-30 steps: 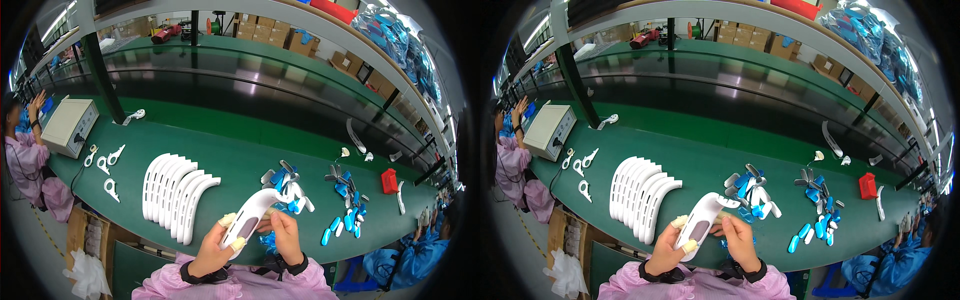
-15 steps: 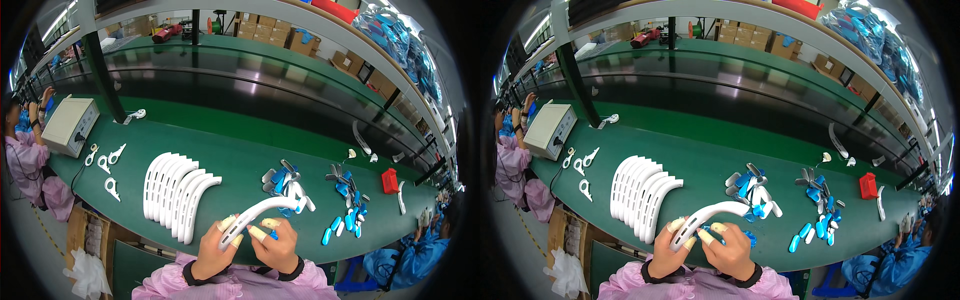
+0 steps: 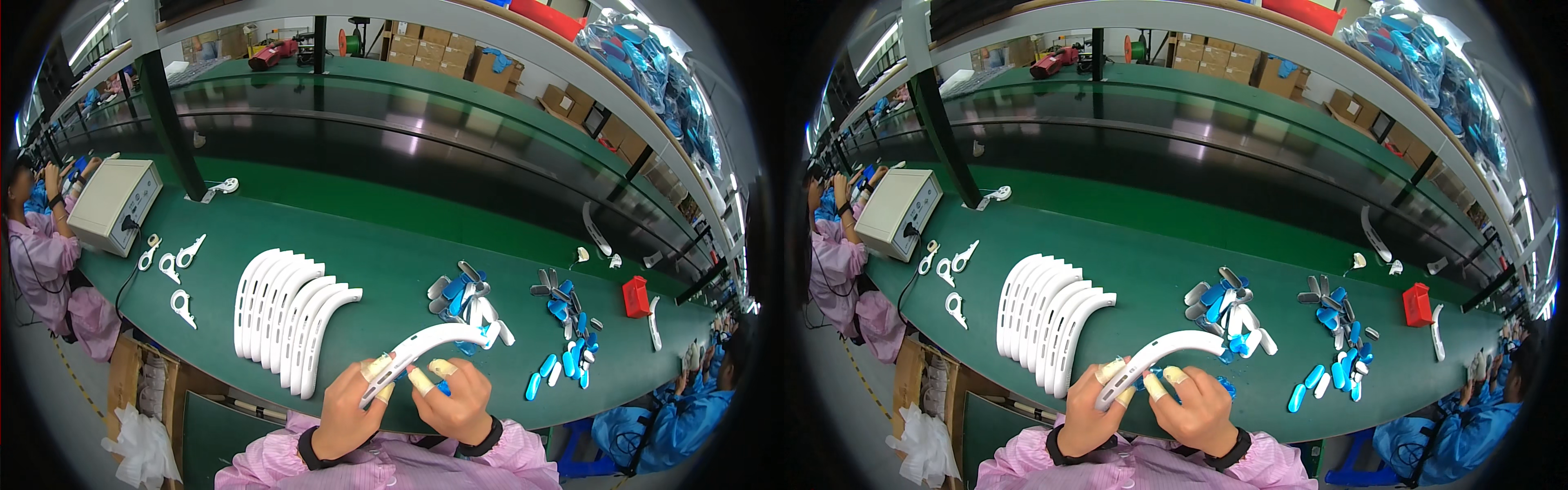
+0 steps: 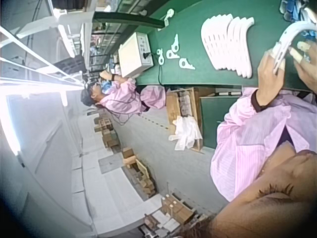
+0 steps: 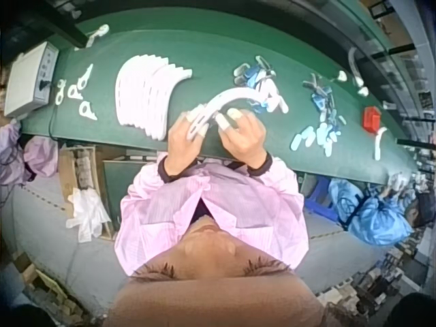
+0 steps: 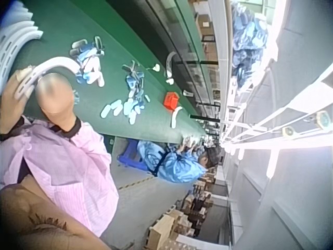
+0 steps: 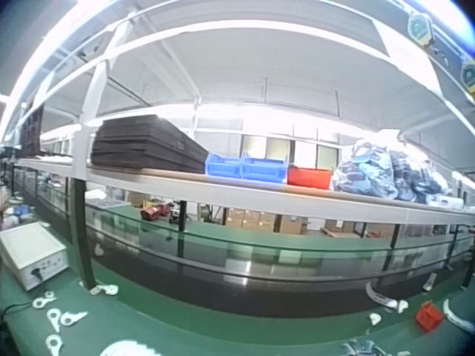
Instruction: Assembling small plastic components for mechanical or electronic devices on a production line.
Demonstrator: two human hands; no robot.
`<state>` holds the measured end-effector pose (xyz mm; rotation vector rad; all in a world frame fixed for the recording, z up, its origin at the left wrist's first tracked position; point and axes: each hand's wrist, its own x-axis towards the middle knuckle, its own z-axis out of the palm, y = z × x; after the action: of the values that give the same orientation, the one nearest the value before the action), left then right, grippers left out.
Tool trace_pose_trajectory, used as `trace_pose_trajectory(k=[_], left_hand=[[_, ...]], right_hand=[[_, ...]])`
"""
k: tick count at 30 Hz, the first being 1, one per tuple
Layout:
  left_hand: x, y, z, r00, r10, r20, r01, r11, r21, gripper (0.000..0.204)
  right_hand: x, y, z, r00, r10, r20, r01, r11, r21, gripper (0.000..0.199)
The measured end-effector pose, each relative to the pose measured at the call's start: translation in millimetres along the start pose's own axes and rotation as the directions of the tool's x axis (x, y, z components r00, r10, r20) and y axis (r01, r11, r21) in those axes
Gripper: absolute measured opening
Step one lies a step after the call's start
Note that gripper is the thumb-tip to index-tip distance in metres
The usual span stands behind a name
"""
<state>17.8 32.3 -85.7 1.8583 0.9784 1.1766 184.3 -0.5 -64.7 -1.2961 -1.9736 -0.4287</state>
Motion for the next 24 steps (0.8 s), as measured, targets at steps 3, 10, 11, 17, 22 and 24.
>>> trace_pose_trajectory(k=[3,10,11,17,22,24], left_hand=[[0,-1,-2,1.0,-0.016,0.02,0.016,1.0,0.005,0.033],[1,-1,-4,0.999,-0.027,0.04,0.026,1.0,0.004,0.034],[2,-2,-4,0.999,-0.017,0.041,0.017,1.0,-0.003,0.037],[0,-4,-4,1.0,-0.009,0.023,0.009,1.0,0.004,0.04],[2,-4,-6,0.999,-0.015,0.036,0.015,1.0,-0.001,0.038],[3,-1,-7,0.996,-0.061,0.061,0.061,0.998,0.006,0.033]], right_hand=[[1,1,1,0.997,-0.068,0.038,0.067,0.997,0.027,0.035],[6,6,-3,0.988,-0.124,0.094,0.123,0.992,0.01,0.034],[6,5,-2,0.981,-0.164,0.106,0.162,0.986,0.03,0.033],[14,11,-5,0.986,-0.107,0.128,0.104,0.994,0.034,0.031],[14,9,-3,0.989,-0.086,0.117,0.083,0.996,0.032,0.032],[14,9,-3,0.991,-0.065,0.114,0.061,0.998,0.034,0.032]])
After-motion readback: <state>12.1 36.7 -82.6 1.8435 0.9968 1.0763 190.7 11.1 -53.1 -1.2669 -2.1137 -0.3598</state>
